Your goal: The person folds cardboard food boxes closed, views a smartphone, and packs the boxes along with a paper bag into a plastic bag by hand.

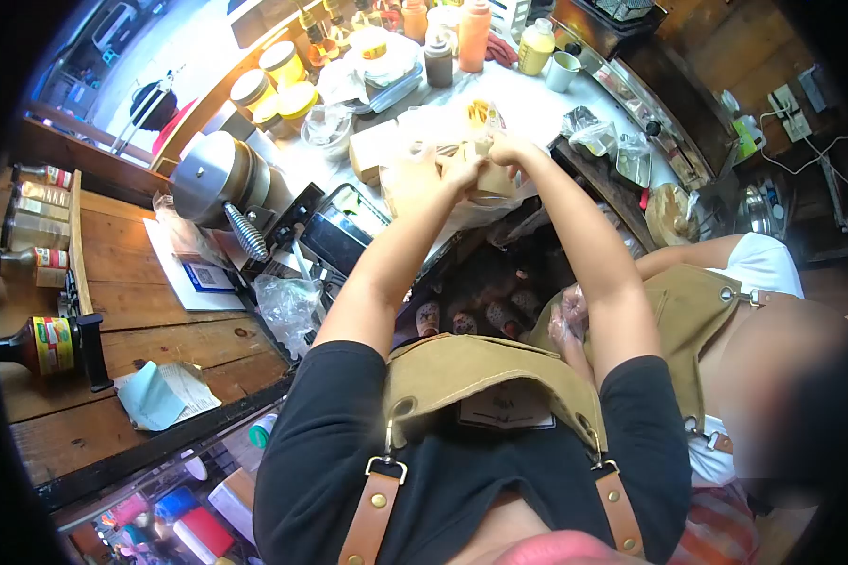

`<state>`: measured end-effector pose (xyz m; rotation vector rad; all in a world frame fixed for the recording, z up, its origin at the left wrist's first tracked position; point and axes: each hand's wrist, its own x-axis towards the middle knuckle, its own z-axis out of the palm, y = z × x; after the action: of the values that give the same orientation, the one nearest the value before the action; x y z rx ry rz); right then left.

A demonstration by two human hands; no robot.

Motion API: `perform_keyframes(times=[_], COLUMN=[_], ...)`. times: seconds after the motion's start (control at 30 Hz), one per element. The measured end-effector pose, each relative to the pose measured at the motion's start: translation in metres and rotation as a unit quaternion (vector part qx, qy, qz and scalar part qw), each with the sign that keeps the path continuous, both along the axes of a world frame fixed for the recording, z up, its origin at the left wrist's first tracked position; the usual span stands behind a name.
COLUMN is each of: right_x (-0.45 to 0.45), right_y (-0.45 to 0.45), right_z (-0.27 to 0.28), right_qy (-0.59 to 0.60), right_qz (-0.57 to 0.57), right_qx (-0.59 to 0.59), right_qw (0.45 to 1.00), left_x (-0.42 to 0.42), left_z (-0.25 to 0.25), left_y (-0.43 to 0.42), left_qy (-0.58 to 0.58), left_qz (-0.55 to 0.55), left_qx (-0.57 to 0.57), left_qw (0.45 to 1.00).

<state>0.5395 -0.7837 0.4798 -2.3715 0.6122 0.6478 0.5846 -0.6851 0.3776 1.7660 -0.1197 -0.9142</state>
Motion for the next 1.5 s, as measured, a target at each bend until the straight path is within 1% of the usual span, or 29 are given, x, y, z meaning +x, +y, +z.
perform_keyframes(times=[0.03, 0.1, 0.27, 0.3, 0.37, 0.4, 0.43, 0.5, 0.53, 0.57, 0.6, 0.63, 0.67, 0.7, 0.73, 0.77, 0.83, 0.9, 0.93, 1.0, 1.03, 1.1, 1.13, 1.2, 1.23, 1.3, 1.37, 1.43, 1.5], right_x=[0.003, 0.003, -0.002, -0.005, -0.017, -0.025, -0.037, -0.044, -0.042, -0.036, -0.028, -0.020, -0.011, 0.000, 0.010, 0.016, 0.030, 0.054, 0.063, 0.071, 0.069, 0.062, 0.057, 0.052, 0.052, 0.054, 0.061, 0.075, 0.080], right_y=[0.000, 0.007, 0.026, 0.023, 0.013, 0.010, 0.009, -0.018, -0.036, -0.056, -0.078, -0.098, -0.099, -0.093, -0.089, -0.074, -0.071, -0.082, -0.090, -0.093, -0.097, -0.114, -0.120, -0.130, -0.132, -0.135, -0.139, -0.145, -0.140], right_z=[-0.010, -0.023, -0.016, -0.012, 0.024, 0.047, 0.069, 0.075, 0.064, 0.037, 0.010, -0.015, -0.033, -0.034, -0.035, -0.030, -0.040, -0.066, -0.071, -0.058, -0.056, -0.046, -0.041, -0.032, -0.029, -0.028, -0.035, -0.049, -0.044], right_qy=[0.012, -0.030, 0.000, 0.001, -0.118, -0.171, -0.207, -0.316, -0.318, -0.359, -0.400, -0.380, -0.442, -0.497, -0.500, -0.459, -0.413, -0.409, -0.407, -0.219, -0.214, -0.328, -0.324, -0.372, -0.371, -0.373, -0.369, -0.307, -0.262], right_qz=[-0.040, 0.056, 0.158, 0.157, 0.010, -0.076, -0.195, -0.244, -0.245, -0.267, -0.286, -0.196, -0.100, -0.005, -0.005, 0.048, 0.100, 0.203, 0.202, 0.151, 0.149, 0.115, 0.111, 0.043, 0.043, -0.071, -0.077, -0.146, -0.169], right_qx=[0.010, -0.082, -0.226, -0.225, 0.042, 0.179, 0.315, 0.203, 0.204, 0.142, 0.078, -0.056, -0.123, -0.189, -0.191, -0.164, -0.132, -0.230, -0.226, -0.162, -0.155, -0.189, -0.189, -0.172, -0.174, -0.198, -0.214, -0.261, -0.255], right_qw=[0.999, 0.995, 0.961, 0.962, 0.992, 0.966, 0.905, 0.894, 0.893, 0.883, 0.867, 0.902, 0.883, 0.847, 0.845, 0.872, 0.895, 0.859, 0.862, 0.950, 0.953, 0.919, 0.920, 0.911, 0.911, 0.904, 0.901, 0.903, 0.915], left_x=[0.001, 0.004, 0.000, -0.007, -0.025, -0.028, -0.032, -0.039, -0.046, -0.047, -0.045, -0.040, -0.038, -0.037, -0.036, -0.037, -0.040, -0.043, -0.044, -0.039, -0.036, -0.033, -0.031, -0.033, -0.034, -0.032, -0.021, -0.025, -0.017], left_z=[-0.015, -0.045, -0.073, -0.058, -0.004, -0.003, -0.004, 0.006, 0.015, 0.013, 0.011, 0.012, 0.019, 0.016, 0.012, 0.017, 0.014, 0.006, 0.002, -0.010, -0.016, -0.017, -0.015, -0.015, -0.015, -0.010, -0.031, 0.009, 0.002], left_y=[-0.007, -0.021, -0.047, -0.039, -0.009, -0.004, 0.000, 0.007, 0.014, 0.016, 0.016, 0.015, 0.019, 0.018, 0.014, 0.012, 0.009, 0.011, 0.012, 0.018, 0.019, 0.017, 0.018, 0.022, 0.024, 0.029, 0.029, 0.031, 0.026], left_qy=[-0.045, -0.131, -0.121, -0.121, -0.272, -0.270, -0.355, -0.519, -0.541, -0.543, -0.583, -0.609, -0.637, -0.646, -0.642, -0.634, -0.616, -0.622, -0.623, -0.628, -0.640, -0.604, -0.613, -0.687, -0.686, -0.656, -0.710, -0.615, -0.624], left_qz=[0.009, 0.028, 0.128, 0.127, 0.038, 0.037, 0.009, -0.045, -0.098, -0.099, -0.242, -0.376, -0.431, -0.446, -0.472, -0.496, -0.493, -0.442, -0.417, -0.409, -0.396, -0.422, -0.393, -0.339, -0.340, -0.354, -0.304, -0.363, -0.360], left_qx=[0.024, 0.081, 0.172, 0.173, 0.122, 0.122, 0.144, 0.179, 0.153, 0.153, 0.107, 0.058, 0.043, 0.029, 0.085, 0.142, 0.158, 0.176, 0.185, 0.161, 0.135, 0.145, 0.125, 0.097, 0.096, 0.055, 0.031, 0.119, 0.116], left_qw=[0.999, 0.988, 0.969, 0.969, 0.954, 0.954, 0.924, 0.834, 0.821, 0.820, 0.769, 0.696, 0.638, 0.619, 0.598, 0.576, 0.594, 0.621, 0.635, 0.642, 0.645, 0.660, 0.673, 0.636, 0.636, 0.664, 0.634, 0.690, 0.683])
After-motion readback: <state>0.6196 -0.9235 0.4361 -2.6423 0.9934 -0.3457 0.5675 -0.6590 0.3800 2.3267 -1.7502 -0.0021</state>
